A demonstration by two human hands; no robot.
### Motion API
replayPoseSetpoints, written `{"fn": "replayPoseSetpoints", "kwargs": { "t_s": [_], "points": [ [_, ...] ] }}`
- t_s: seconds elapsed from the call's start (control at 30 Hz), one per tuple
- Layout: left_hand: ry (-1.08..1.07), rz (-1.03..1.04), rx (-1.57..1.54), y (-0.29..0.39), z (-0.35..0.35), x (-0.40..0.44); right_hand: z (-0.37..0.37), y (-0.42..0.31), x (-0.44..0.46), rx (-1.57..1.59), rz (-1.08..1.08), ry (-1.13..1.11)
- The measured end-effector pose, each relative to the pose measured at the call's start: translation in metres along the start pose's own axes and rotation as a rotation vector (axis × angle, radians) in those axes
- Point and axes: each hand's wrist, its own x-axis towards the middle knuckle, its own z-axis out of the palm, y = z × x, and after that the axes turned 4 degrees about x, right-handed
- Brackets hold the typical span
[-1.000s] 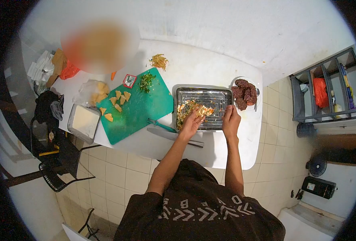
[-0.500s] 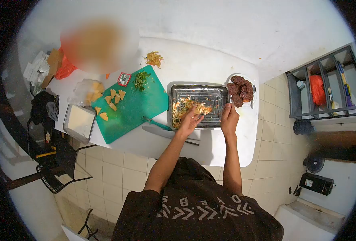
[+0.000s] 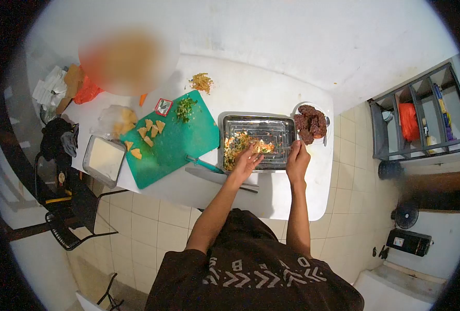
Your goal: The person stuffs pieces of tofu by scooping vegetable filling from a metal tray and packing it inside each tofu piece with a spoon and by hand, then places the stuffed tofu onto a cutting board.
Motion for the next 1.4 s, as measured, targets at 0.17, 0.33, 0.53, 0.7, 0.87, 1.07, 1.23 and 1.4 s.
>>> {"fn": "replayPoseSetpoints", "kwargs": {
  "t_s": [0.17,0.33,0.53,0.7,0.87,1.07,1.23,1.4],
  "points": [
    [0.015,0.038,0.005,0.001,0.000,-0.007,0.009,0.011,-0.002,-0.007,-0.067,0.019],
    [-0.029,0.015,-0.038,-0.001,-0.009,-0.010,0.008,0.002,-0.006,0.003,-0.053,-0.014],
    [-0.031,0.028,-0.046,-0.001,-0.005,-0.015,0.005,-0.007,-0.005,-0.045,-0.060,-0.020],
    [-0.018,0.050,-0.055,0.002,-0.007,-0.014,0.008,-0.010,-0.003,-0.085,-0.118,-0.086],
    [-0.021,0.056,-0.063,-0.001,-0.008,-0.012,0.012,-0.016,-0.002,-0.123,-0.202,-0.115],
    [0.004,0.031,-0.031,0.000,0.004,-0.020,0.012,-0.019,0.000,-0.165,-0.222,-0.079],
    [-0.131,0.062,-0.044,-0.013,-0.017,-0.004,0.011,-0.017,0.001,-0.190,-0.248,-0.072],
    [-0.131,0.045,-0.070,-0.010,-0.011,-0.002,0.006,-0.021,0.003,-0.188,-0.230,-0.097]
  ]
}}
